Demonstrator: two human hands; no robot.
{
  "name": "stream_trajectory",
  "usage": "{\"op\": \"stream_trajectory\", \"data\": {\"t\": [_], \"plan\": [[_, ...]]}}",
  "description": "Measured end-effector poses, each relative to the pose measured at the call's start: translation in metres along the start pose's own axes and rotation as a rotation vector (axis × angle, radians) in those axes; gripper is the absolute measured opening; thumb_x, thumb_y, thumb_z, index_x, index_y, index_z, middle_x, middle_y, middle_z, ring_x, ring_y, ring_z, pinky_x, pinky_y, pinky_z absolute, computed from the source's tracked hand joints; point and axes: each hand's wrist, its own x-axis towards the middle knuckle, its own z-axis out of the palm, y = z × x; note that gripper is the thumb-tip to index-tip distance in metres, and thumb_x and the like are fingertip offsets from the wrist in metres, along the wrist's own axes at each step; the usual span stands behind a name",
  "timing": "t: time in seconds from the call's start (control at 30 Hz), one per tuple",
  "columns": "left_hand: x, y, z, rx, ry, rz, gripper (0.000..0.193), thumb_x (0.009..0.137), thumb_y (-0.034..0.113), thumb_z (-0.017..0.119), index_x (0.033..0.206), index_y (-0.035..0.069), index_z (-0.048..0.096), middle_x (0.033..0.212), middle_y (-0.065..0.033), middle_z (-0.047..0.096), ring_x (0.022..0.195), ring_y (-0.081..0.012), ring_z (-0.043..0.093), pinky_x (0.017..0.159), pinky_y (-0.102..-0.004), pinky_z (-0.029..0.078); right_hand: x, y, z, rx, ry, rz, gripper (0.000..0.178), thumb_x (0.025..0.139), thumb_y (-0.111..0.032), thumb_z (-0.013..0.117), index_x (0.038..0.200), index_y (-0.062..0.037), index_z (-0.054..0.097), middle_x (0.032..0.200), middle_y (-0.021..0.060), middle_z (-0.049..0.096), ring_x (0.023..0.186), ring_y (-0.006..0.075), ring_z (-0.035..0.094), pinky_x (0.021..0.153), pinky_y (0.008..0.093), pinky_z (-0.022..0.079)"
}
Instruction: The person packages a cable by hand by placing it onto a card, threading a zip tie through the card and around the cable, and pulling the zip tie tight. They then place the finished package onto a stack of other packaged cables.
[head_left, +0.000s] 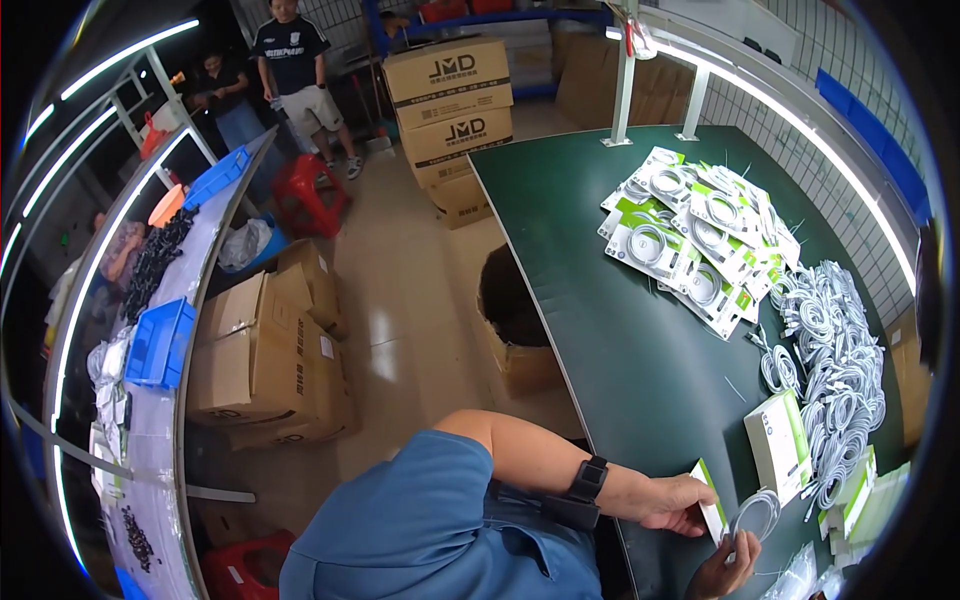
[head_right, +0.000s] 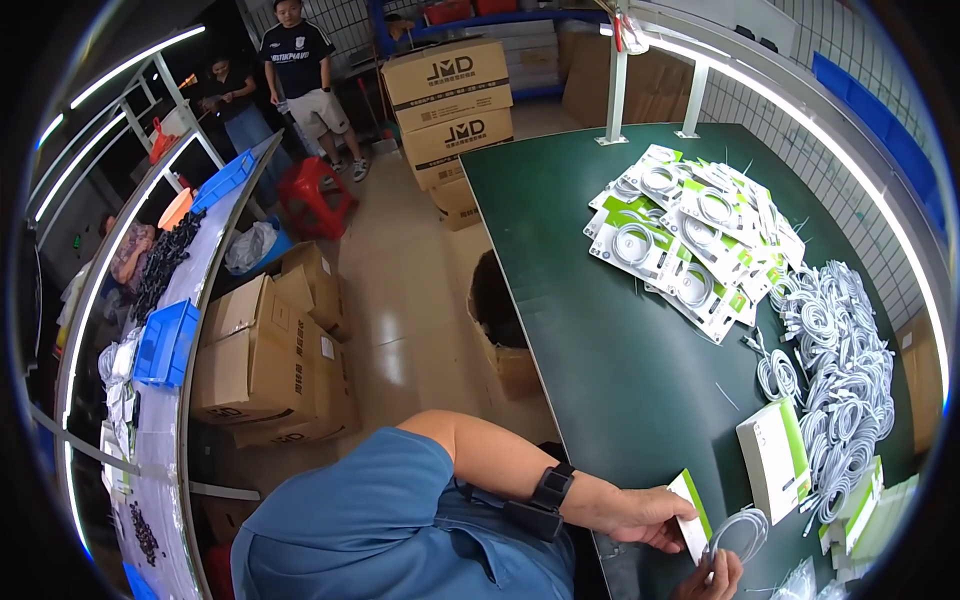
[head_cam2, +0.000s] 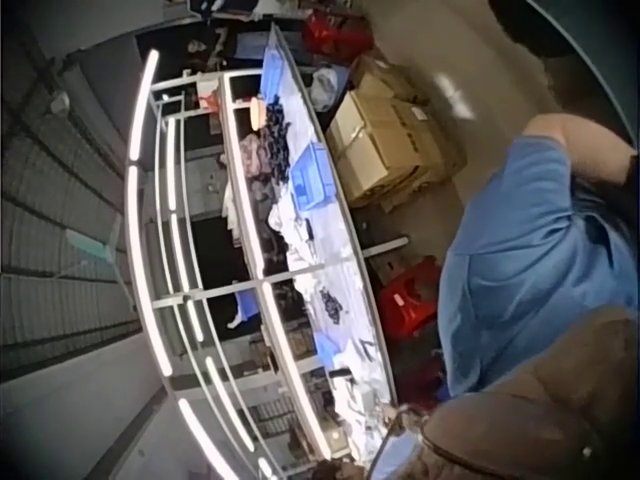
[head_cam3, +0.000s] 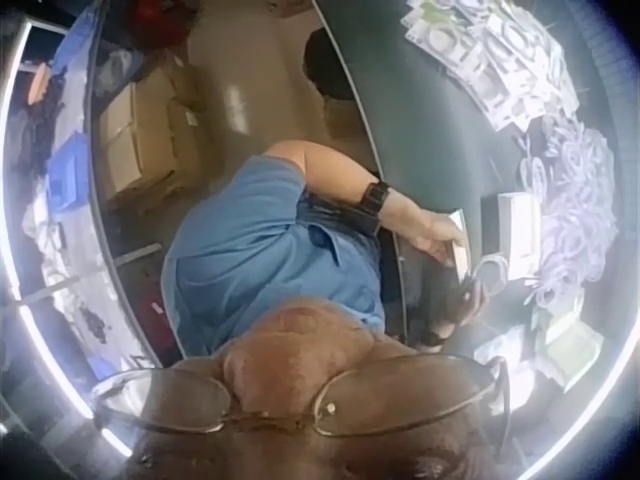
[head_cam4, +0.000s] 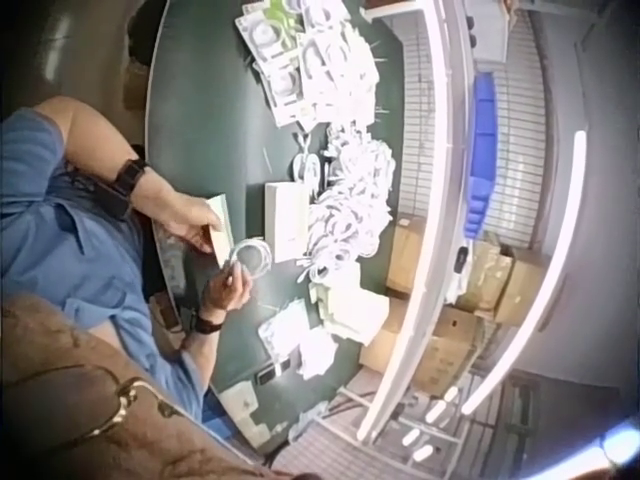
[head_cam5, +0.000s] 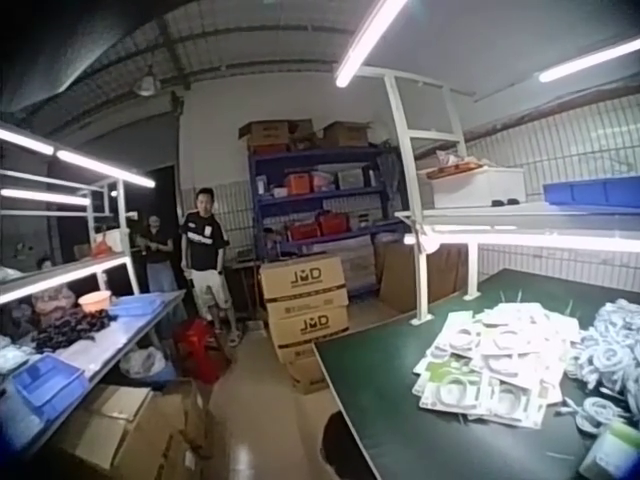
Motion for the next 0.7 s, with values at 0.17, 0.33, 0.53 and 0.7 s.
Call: {"op": "stream_trajectory", "data": {"t": [0.17, 0.33, 0.53, 0.7], "plan": [[-0.004, 0.0, -0.01, 0.058, -0.037, -0.023, 0.034, 0.091, 0.013, 0.054, 0.119, -0.005, 0.052, 0.098, -0.0147, 0.067, 0.064, -0.0157, 0.063, 0.061, -0.0273, 0.058, 0.011, -0.01, -0.001, 0.02, -0.021, -0.075, 0.014, 0.088, -0.003, 0.076, 0.099, 0.0011, 0.069, 0.082, 0.0152, 0.069, 0.072, 0.0296, 0.069, 0.061, 0.0384, 0.056], [-0.017, 0.004, -0.004, 0.112, -0.062, 0.05, 0.036, 0.09, 0.01, 0.054, 0.121, -0.008, 0.05, 0.095, -0.0134, 0.067, 0.063, -0.0141, 0.063, 0.059, -0.0263, 0.058, 0.013, -0.011, -0.007, -0.004, -0.029, -0.093, 0.012, 0.089, -0.005, 0.076, 0.098, 0.0007, 0.069, 0.082, 0.0154, 0.069, 0.071, 0.0293, 0.068, 0.06, 0.0379, 0.056], [-0.032, 0.005, 0.002, 0.209, -0.116, 0.135, 0.034, 0.093, 0.013, 0.06, 0.121, -0.006, 0.055, 0.097, -0.0115, 0.068, 0.068, -0.013, 0.065, 0.062, -0.025, 0.057, 0.006, -0.014, -0.014, -0.02, -0.009, -0.103, 0.013, 0.088, -0.005, 0.076, 0.097, 0.0016, 0.07, 0.083, 0.0161, 0.07, 0.071, 0.0302, 0.068, 0.06, 0.0375, 0.056], [-0.042, 0.006, 0.005, 0.258, -0.189, 0.178, 0.034, 0.093, 0.013, 0.062, 0.119, -0.007, 0.057, 0.097, -0.0111, 0.068, 0.069, -0.0128, 0.066, 0.062, -0.0244, 0.058, 0.001, -0.014, -0.022, 0.0, -0.005, -0.126, 0.014, 0.087, -0.003, 0.077, 0.098, 0.0023, 0.07, 0.084, 0.0167, 0.07, 0.072, 0.0306, 0.068, 0.061, 0.0378, 0.056]]}}
